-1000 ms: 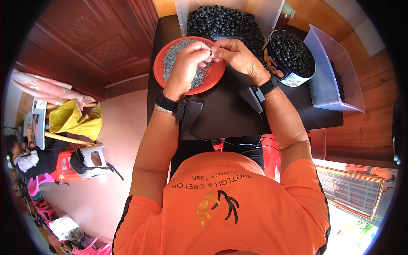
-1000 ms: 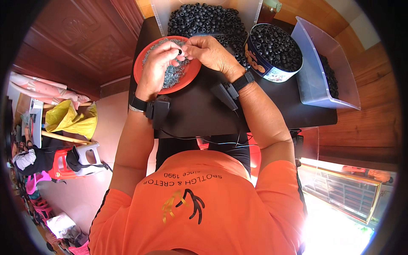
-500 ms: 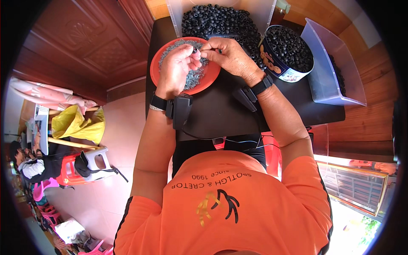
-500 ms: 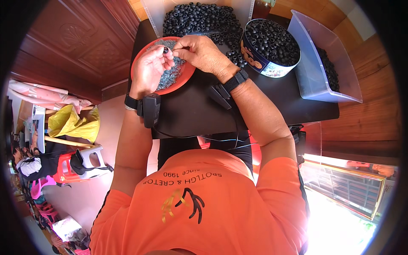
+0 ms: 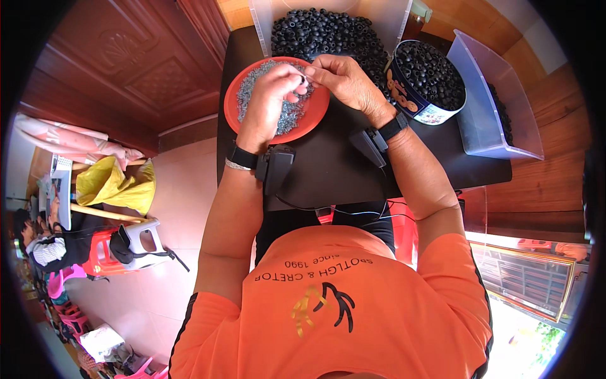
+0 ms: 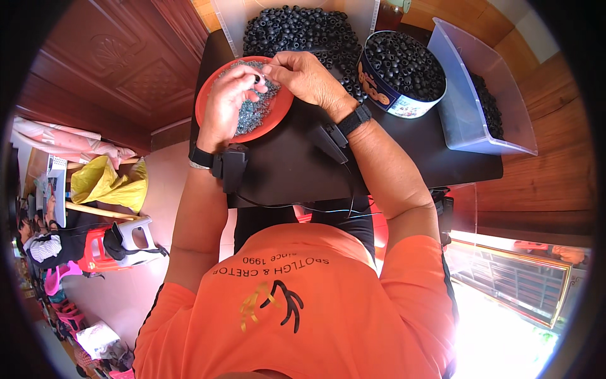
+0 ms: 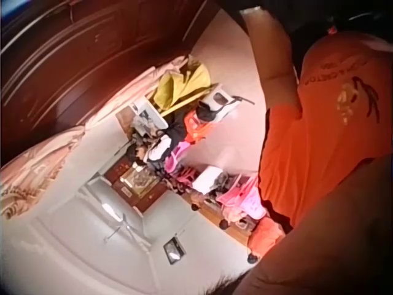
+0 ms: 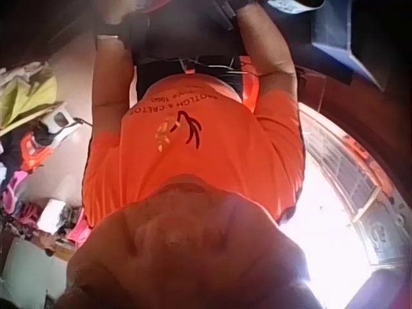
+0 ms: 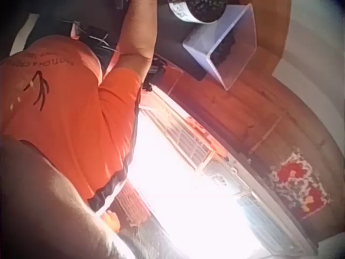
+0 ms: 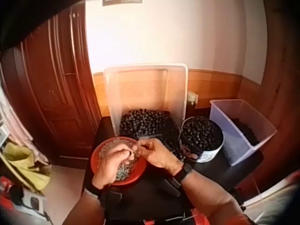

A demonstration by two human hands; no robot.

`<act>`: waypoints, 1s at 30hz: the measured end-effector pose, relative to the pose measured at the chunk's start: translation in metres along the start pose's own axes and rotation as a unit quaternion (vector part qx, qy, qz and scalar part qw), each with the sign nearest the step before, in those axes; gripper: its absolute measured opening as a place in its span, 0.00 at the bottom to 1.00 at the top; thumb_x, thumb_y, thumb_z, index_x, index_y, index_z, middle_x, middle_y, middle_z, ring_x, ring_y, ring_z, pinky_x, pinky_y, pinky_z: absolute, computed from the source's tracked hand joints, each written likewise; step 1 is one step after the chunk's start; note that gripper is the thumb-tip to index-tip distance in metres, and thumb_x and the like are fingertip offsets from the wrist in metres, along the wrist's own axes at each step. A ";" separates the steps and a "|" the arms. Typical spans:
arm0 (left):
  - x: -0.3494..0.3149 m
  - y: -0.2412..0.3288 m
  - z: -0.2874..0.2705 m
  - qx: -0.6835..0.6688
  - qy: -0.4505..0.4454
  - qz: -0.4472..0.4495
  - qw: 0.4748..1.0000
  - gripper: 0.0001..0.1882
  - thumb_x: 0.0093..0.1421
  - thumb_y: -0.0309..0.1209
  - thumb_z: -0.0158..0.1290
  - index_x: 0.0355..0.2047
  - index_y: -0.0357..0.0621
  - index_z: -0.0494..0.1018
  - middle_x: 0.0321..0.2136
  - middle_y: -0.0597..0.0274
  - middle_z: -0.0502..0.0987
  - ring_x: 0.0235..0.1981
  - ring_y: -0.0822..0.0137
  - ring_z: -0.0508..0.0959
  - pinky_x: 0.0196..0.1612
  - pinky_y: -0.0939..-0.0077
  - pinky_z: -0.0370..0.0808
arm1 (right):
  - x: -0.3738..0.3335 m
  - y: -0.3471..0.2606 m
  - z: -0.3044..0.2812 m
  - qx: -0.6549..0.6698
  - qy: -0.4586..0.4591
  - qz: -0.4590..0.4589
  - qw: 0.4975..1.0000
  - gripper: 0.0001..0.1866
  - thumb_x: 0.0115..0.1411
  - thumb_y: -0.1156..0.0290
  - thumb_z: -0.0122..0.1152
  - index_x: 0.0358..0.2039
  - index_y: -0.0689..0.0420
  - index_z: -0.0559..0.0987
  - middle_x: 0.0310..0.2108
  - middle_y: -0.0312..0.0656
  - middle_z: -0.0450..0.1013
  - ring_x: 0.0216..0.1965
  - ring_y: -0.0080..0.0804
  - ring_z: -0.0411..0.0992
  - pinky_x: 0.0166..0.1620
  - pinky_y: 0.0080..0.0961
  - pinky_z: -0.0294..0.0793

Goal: The recorder is picking up small black objects from a red bowl, inspecting them, and sorting them into larger containers.

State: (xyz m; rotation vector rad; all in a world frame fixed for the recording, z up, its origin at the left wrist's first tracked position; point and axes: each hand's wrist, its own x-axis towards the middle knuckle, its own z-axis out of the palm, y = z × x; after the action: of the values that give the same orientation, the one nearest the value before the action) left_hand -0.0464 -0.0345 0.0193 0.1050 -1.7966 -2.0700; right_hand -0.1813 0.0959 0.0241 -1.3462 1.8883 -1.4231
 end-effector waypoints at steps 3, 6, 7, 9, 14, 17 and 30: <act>-0.001 -0.001 0.005 0.080 -0.019 0.038 0.996 0.09 0.60 0.32 0.48 0.30 0.38 0.73 0.30 0.65 0.72 0.29 0.74 0.71 0.35 0.79 0.67 | -0.002 0.000 -0.001 0.043 -0.036 0.016 0.998 0.13 0.64 0.64 0.53 0.30 0.62 0.76 0.25 0.29 0.70 0.30 0.15 0.65 0.36 0.15 0.66; -0.002 0.001 0.007 0.125 -0.036 0.042 0.991 0.08 0.60 0.31 0.49 0.31 0.39 0.73 0.29 0.66 0.71 0.29 0.75 0.71 0.35 0.79 0.68 | 0.000 0.003 0.000 0.111 -0.042 0.030 0.992 0.13 0.62 0.64 0.56 0.30 0.62 0.78 0.24 0.32 0.72 0.28 0.18 0.67 0.35 0.17 0.69; -0.001 0.000 0.006 0.112 -0.038 0.020 0.993 0.08 0.61 0.32 0.48 0.32 0.40 0.73 0.29 0.66 0.72 0.29 0.75 0.72 0.35 0.80 0.67 | 0.000 0.004 0.000 0.112 -0.042 0.031 0.992 0.13 0.62 0.64 0.56 0.30 0.62 0.78 0.24 0.32 0.72 0.28 0.18 0.67 0.35 0.17 0.69; -0.001 0.000 0.004 0.100 -0.041 -0.002 0.994 0.09 0.62 0.33 0.47 0.33 0.40 0.72 0.30 0.66 0.72 0.29 0.75 0.72 0.35 0.80 0.67 | -0.001 0.002 0.001 0.096 -0.039 0.039 0.994 0.14 0.64 0.64 0.53 0.30 0.62 0.76 0.25 0.29 0.70 0.29 0.16 0.65 0.37 0.15 0.66; -0.001 -0.002 -0.004 -0.089 -0.022 -0.036 0.995 0.11 0.64 0.35 0.44 0.33 0.41 0.70 0.30 0.64 0.74 0.28 0.72 0.73 0.33 0.80 0.68 | -0.003 -0.001 -0.001 0.052 -0.028 0.005 0.998 0.12 0.64 0.64 0.55 0.32 0.61 0.77 0.27 0.29 0.71 0.31 0.15 0.65 0.38 0.15 0.66; -0.001 -0.003 -0.009 -0.141 -0.018 -0.044 0.989 0.10 0.64 0.35 0.44 0.33 0.42 0.70 0.30 0.62 0.74 0.28 0.70 0.74 0.34 0.79 0.68 | -0.003 -0.005 -0.001 0.044 -0.010 -0.020 0.999 0.10 0.63 0.66 0.57 0.33 0.61 0.77 0.28 0.29 0.71 0.32 0.15 0.66 0.39 0.15 0.67; -0.002 0.002 -0.002 -0.112 -0.002 -0.066 0.992 0.10 0.63 0.36 0.46 0.33 0.43 0.71 0.31 0.65 0.75 0.30 0.71 0.75 0.35 0.78 0.69 | -0.006 -0.007 -0.001 0.006 -0.001 -0.060 0.998 0.07 0.57 0.73 0.64 0.35 0.61 0.78 0.32 0.33 0.75 0.37 0.19 0.71 0.44 0.18 0.71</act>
State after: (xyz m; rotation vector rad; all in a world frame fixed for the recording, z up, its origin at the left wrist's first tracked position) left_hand -0.0430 -0.0359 0.0201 0.1606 -1.5854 -2.3508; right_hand -0.1759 0.1011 0.0298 -1.4780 1.8223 -1.4867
